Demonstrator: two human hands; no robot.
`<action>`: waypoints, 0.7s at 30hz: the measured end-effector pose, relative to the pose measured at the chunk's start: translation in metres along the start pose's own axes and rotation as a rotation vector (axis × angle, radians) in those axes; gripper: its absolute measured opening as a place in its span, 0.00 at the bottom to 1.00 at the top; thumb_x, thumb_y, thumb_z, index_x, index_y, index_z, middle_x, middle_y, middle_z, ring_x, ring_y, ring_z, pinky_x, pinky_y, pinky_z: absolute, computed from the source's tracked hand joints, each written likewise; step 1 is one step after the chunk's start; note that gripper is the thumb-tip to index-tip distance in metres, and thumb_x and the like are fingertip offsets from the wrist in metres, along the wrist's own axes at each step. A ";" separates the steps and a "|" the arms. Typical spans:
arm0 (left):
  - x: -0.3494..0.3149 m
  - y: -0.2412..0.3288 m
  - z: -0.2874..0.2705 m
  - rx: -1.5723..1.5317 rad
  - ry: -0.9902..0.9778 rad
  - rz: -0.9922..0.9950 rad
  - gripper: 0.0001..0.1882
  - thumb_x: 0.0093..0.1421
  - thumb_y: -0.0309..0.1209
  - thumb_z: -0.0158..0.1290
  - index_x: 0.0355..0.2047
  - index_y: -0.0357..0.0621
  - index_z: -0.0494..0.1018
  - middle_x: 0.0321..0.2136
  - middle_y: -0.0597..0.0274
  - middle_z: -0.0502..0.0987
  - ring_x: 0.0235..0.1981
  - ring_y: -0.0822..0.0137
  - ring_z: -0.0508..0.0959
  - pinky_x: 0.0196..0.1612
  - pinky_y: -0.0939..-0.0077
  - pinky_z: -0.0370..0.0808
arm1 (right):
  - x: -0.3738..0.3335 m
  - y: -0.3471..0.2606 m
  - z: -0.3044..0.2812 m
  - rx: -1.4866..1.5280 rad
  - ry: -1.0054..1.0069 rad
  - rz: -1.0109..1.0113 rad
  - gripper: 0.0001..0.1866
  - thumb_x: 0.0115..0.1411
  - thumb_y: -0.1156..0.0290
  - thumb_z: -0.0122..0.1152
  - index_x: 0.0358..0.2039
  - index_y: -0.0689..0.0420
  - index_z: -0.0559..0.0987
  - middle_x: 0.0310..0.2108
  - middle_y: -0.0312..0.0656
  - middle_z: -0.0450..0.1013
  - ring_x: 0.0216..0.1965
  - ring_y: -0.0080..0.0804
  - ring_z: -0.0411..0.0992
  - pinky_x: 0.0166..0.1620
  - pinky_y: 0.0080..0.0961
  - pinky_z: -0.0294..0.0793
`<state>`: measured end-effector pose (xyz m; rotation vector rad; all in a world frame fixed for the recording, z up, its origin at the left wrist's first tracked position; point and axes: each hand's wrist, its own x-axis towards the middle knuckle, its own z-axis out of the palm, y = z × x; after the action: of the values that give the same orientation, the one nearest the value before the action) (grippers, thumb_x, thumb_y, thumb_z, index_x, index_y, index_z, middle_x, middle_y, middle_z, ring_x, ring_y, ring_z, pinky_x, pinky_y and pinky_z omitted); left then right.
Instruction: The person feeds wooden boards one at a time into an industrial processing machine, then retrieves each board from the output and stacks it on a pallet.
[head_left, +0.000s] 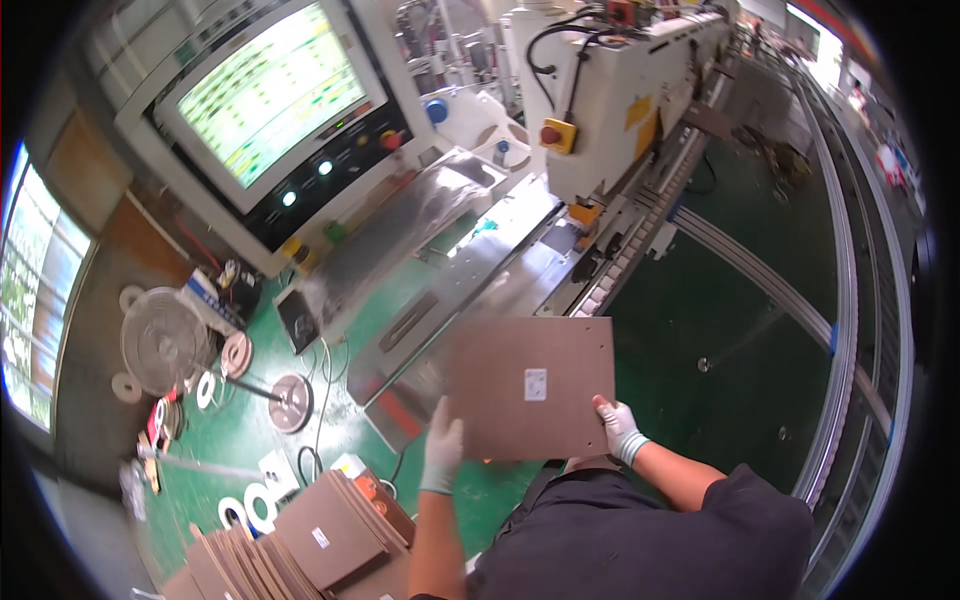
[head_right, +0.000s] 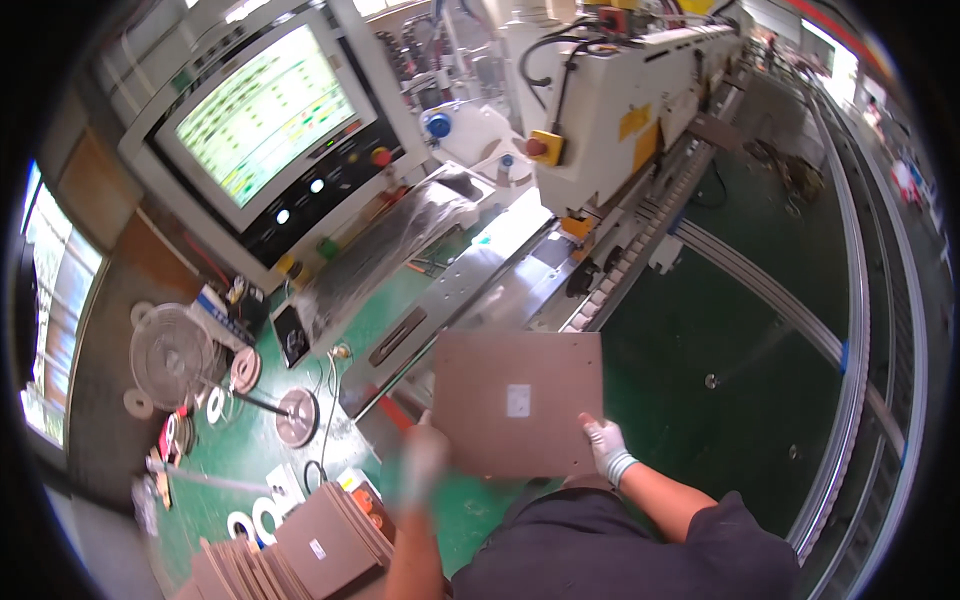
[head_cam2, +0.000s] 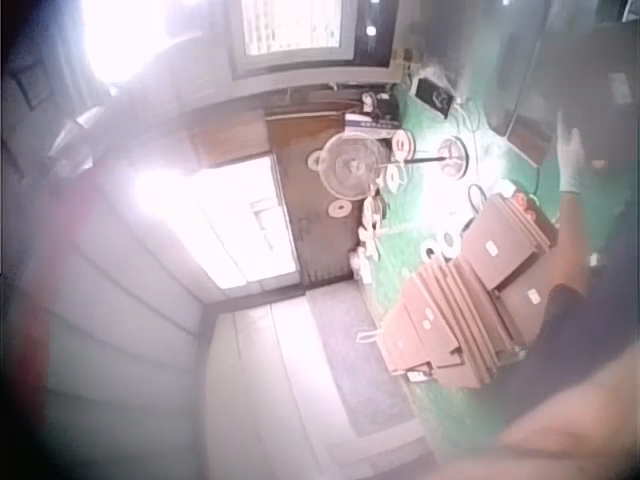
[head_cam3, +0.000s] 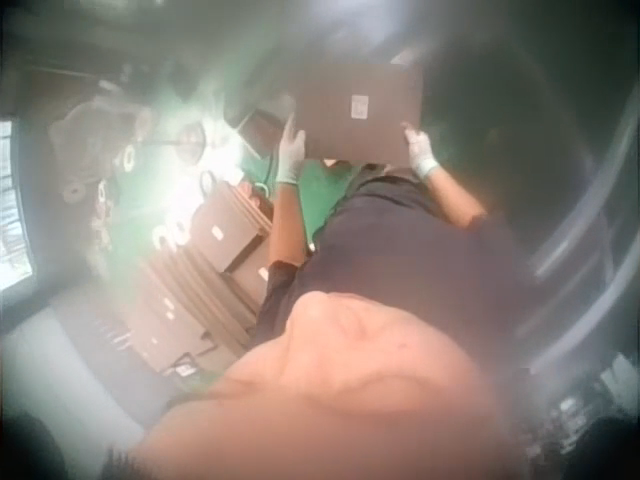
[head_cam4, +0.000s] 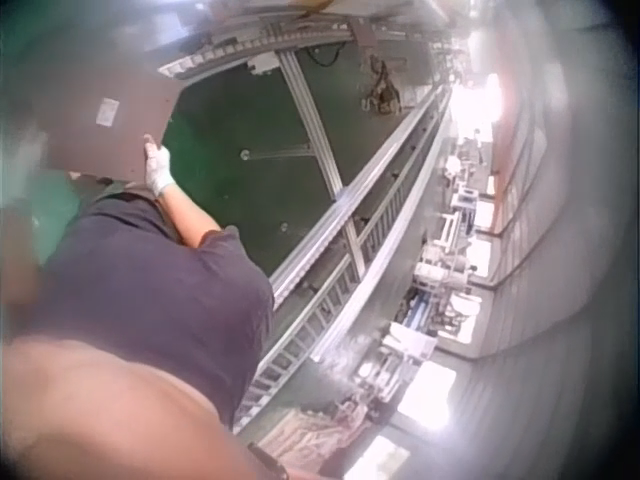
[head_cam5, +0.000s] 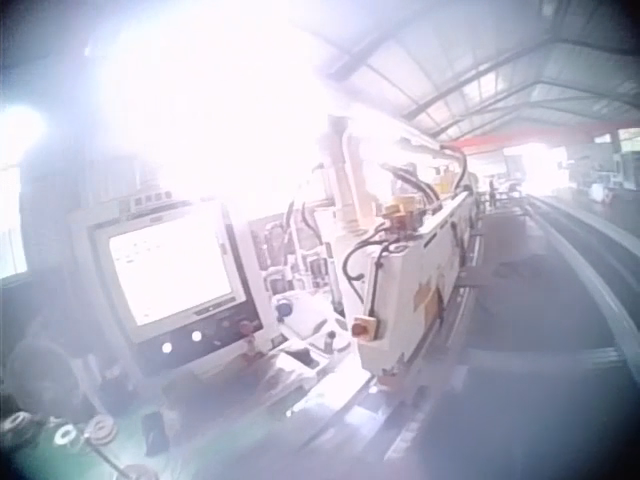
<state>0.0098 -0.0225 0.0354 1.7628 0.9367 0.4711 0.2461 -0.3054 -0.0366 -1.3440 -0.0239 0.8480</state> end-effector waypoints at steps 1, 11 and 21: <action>0.003 0.010 0.017 0.181 -0.021 0.044 0.29 0.70 0.29 0.49 0.70 0.36 0.62 0.63 0.47 0.73 0.63 0.57 0.73 0.66 0.69 0.66 | 0.000 -0.005 -0.006 0.105 0.072 0.010 0.29 0.65 0.51 0.69 0.53 0.65 0.77 0.46 0.41 0.78 0.45 0.31 0.76 0.52 0.31 0.77; 0.025 0.011 -0.002 0.536 0.215 0.308 0.16 0.60 0.27 0.54 0.48 0.35 0.77 0.46 0.47 0.79 0.53 0.47 0.76 0.60 0.56 0.69 | 0.012 -0.039 0.013 0.275 0.110 0.270 0.23 0.67 0.58 0.65 0.56 0.60 0.78 0.46 0.42 0.79 0.49 0.36 0.77 0.51 0.39 0.79; 0.032 -0.075 -0.006 1.020 0.402 0.165 0.38 0.54 0.42 0.61 0.63 0.43 0.66 0.63 0.47 0.69 0.67 0.40 0.63 0.70 0.43 0.56 | 0.103 -0.064 0.054 0.411 0.289 0.160 0.16 0.63 0.66 0.66 0.46 0.63 0.84 0.44 0.43 0.81 0.45 0.33 0.77 0.52 0.31 0.76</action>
<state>-0.0024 0.0180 -0.0351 2.7387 1.4757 0.5006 0.3276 -0.2028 -0.0131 -1.0747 0.4664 0.7352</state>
